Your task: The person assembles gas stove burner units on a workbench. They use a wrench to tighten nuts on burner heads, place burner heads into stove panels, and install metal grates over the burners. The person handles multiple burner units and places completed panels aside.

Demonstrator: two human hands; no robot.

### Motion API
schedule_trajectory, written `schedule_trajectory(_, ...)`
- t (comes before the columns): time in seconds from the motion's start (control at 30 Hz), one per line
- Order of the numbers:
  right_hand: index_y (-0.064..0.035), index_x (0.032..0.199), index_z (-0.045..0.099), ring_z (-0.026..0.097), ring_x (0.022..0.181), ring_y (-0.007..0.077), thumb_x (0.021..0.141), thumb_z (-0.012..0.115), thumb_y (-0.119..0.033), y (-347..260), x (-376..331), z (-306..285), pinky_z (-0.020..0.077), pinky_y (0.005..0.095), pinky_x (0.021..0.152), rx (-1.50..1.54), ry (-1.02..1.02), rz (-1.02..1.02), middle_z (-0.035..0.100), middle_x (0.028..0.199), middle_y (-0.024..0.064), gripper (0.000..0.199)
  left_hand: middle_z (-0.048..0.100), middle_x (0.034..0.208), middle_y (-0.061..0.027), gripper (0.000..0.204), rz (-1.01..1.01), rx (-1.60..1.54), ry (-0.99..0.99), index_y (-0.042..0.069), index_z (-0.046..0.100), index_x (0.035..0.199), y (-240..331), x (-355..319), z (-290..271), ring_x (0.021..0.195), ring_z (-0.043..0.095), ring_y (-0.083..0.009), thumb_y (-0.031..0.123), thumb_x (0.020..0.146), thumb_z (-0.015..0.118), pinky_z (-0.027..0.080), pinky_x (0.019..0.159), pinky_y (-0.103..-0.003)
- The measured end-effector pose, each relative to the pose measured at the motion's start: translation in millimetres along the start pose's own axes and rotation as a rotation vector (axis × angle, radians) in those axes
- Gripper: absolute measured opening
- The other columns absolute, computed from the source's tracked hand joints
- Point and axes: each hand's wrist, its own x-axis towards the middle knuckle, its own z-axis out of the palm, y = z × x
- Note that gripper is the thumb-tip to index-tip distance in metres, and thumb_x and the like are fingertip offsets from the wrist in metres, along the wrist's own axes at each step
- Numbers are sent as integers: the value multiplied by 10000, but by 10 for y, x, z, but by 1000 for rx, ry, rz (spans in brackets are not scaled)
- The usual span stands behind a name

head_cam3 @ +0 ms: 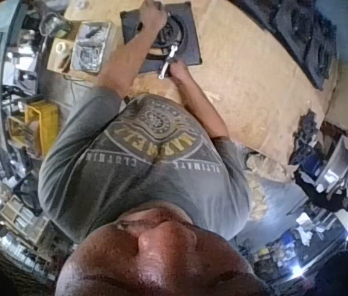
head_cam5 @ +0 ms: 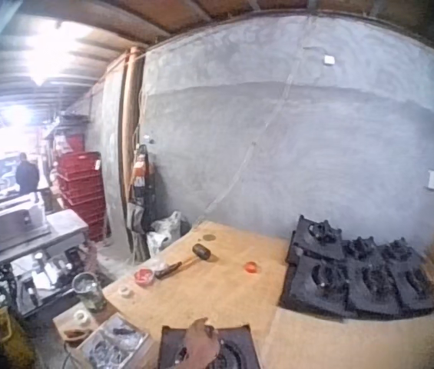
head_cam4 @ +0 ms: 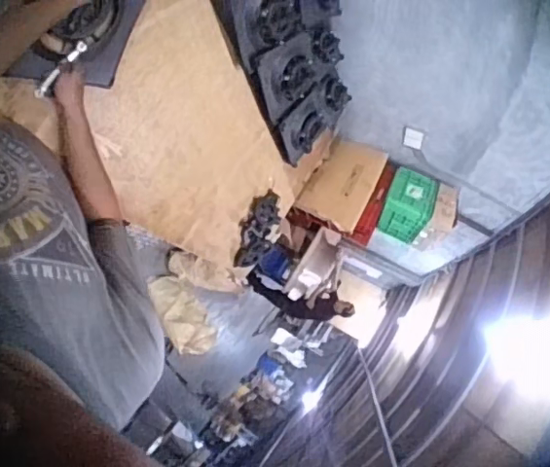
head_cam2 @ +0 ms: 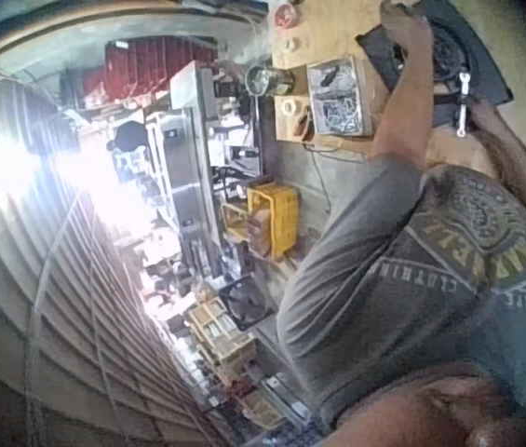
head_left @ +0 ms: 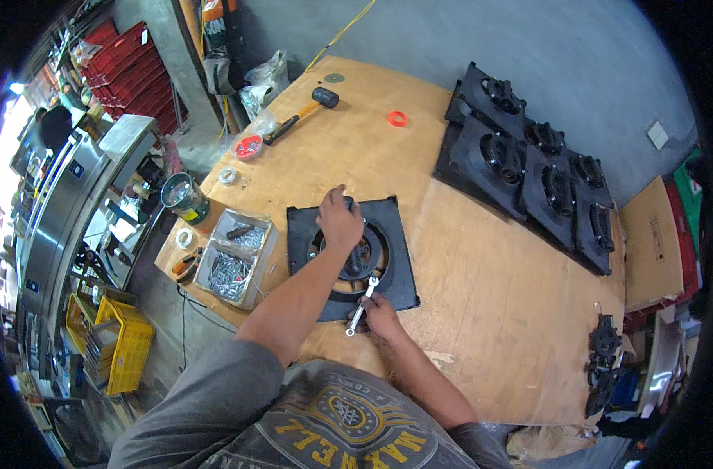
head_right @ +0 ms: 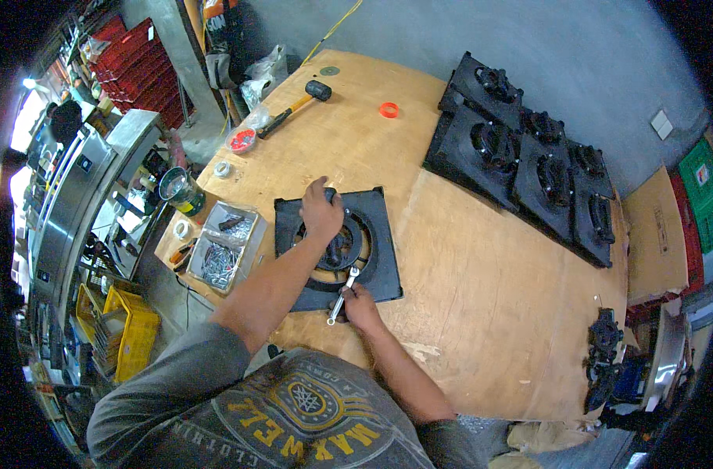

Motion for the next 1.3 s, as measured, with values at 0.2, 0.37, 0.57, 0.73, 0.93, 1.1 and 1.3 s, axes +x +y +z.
schedule_trajectory(0.2, -10, 1013, 575, 669, 628, 207, 1015, 498, -169, -109, 25, -312, 513, 335, 522, -193, -165, 2, 697, 766, 128, 177, 445, 1477, -136, 701, 610, 434, -601, 161, 566, 1344, 154, -497, -452, 1404, 350, -359, 462, 739, 753, 218, 1102, -699)
schedule_trajectory(0.37, -16, 1100, 539, 690, 659, 238, 1020, 475, -157, -50, 141, -307, 549, 348, 532, -166, -179, 38, 699, 802, 147, 173, 398, 1528, -112, 740, 574, 472, -803, 246, 581, 1347, 208, -420, -472, 1449, 297, -352, 472, 680, 808, 155, 1127, -725)
schedule_trajectory(0.57, -31, 1177, 535, 703, 728, 259, 1035, 461, -166, -127, -93, 200, 588, 393, 640, 387, -12, 75, 700, 846, 149, 210, 401, 1530, -80, 757, 514, 475, -796, 256, 584, 1346, 271, -441, -471, 1451, 295, -341, 456, 664, 845, 187, 1117, -730)
schedule_trajectory(0.73, -26, 1030, 636, 628, 636, 162, 1024, 508, -252, -13, -126, -172, 502, 309, 592, -224, -125, -36, 665, 762, 79, 260, 407, 1525, -65, 775, 498, 471, -798, 262, 585, 1348, 274, -448, -470, 1446, 301, -336, 456, 649, 858, 204, 1113, -728)
schedule_trajectory(0.93, -58, 989, 719, 554, 555, 151, 1001, 529, -297, -559, -201, -682, 447, 320, 516, -526, -99, -3, 601, 660, 41, 306, 414, 1516, -62, 791, 453, 475, -802, 276, 588, 1344, 275, -445, -490, 1436, 318, -343, 447, 629, 879, 217, 1109, -727)
schedule_trajectory(1.1, -24, 909, 732, 589, 602, 173, 954, 577, -282, -453, 239, -912, 493, 339, 587, -545, -212, -164, 673, 712, 85, 305, 414, 1517, -58, 790, 477, 482, -816, 271, 594, 1337, 313, -427, -450, 1429, 329, -351, 453, 625, 882, 232, 1106, -723)
schedule_trajectory(1.3, -14, 952, 717, 626, 681, 184, 968, 573, -265, -364, 330, -738, 516, 364, 649, -564, -298, -90, 676, 779, 74, 289, 407, 1520, -51, 819, 492, 506, -799, 291, 565, 1357, 277, -436, -433, 1415, 338, -358, 470, 621, 875, 249, 1088, -732)
